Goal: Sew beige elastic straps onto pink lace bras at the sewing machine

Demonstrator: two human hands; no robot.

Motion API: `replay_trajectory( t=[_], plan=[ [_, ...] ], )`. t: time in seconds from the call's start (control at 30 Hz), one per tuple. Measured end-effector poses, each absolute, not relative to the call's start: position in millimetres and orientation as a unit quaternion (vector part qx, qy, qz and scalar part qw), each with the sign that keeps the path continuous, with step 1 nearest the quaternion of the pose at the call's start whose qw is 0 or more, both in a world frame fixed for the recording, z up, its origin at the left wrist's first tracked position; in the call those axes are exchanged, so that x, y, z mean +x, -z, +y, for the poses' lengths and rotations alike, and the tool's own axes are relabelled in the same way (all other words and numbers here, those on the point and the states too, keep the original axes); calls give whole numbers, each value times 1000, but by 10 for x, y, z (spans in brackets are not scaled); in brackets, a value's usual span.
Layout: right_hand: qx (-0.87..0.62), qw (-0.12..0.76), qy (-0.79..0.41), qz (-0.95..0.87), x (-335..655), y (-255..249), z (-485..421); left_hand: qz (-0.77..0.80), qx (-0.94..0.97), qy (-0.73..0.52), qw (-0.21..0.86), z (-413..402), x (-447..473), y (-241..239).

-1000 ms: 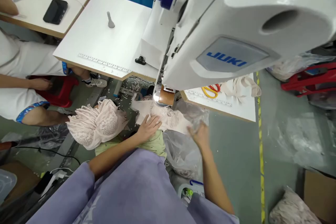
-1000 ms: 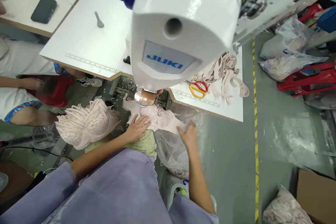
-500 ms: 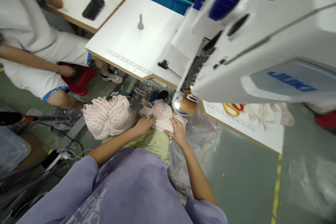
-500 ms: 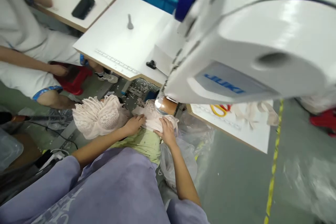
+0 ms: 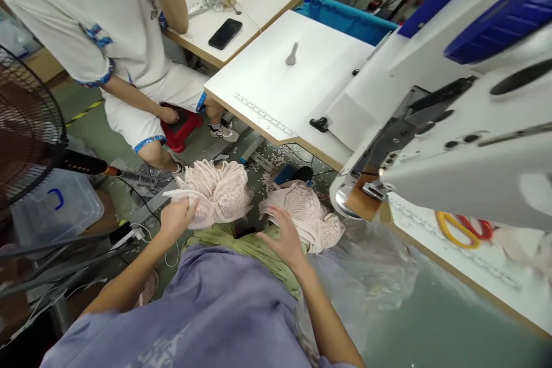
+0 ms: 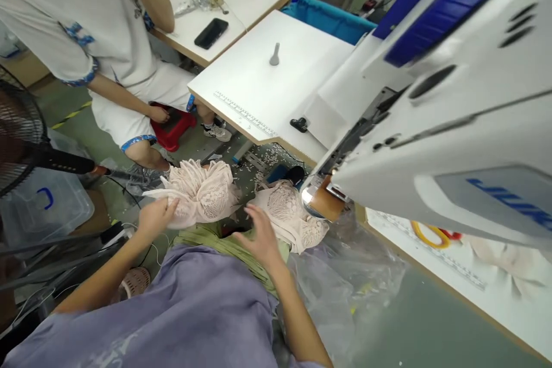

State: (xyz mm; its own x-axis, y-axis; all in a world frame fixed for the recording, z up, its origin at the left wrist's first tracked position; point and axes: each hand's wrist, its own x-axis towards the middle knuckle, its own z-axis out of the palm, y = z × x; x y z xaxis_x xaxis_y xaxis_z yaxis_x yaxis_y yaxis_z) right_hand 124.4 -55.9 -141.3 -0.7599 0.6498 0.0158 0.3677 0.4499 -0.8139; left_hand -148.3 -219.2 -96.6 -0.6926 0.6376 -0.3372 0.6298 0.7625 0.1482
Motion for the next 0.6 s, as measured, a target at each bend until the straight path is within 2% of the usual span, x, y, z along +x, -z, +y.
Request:
replay_trajectory(
  t=[0.1,0.17,0.27,0.3,0.37,0.43,0.47,0.53,0.57,0.6],
  plan=[
    [-162,80,-429,-885,920,1086,-651,840,467,-79,264,-1982,-1045,660],
    [-96,12,-419,-903,948,851,-597,750,536,-190,337,-1720,-866,516],
    [-154,4,-431,-889,1324,394,-451,682,525,-331,388,-1107,-622,505],
    [-203,24,-446,-872,1499,218,-423,644,516,-332,457,-890,-496,538],
    [-285,60,-488,-823,1859,-115,-404,521,486,-252,655,-547,-195,612],
    [-290,46,-542,-787,2199,-344,-364,422,429,-196,774,-360,79,664],
    [-265,21,-568,-779,2357,-396,-299,406,411,-206,790,-314,178,677],
    [-247,-11,-579,-777,2646,-372,-21,435,411,-268,755,-271,295,679],
    [-295,10,-552,-780,2777,-308,202,459,426,-291,723,-262,326,672],
    [-408,75,-491,-766,2899,-224,475,478,447,-300,694,-258,347,662]
  ],
)
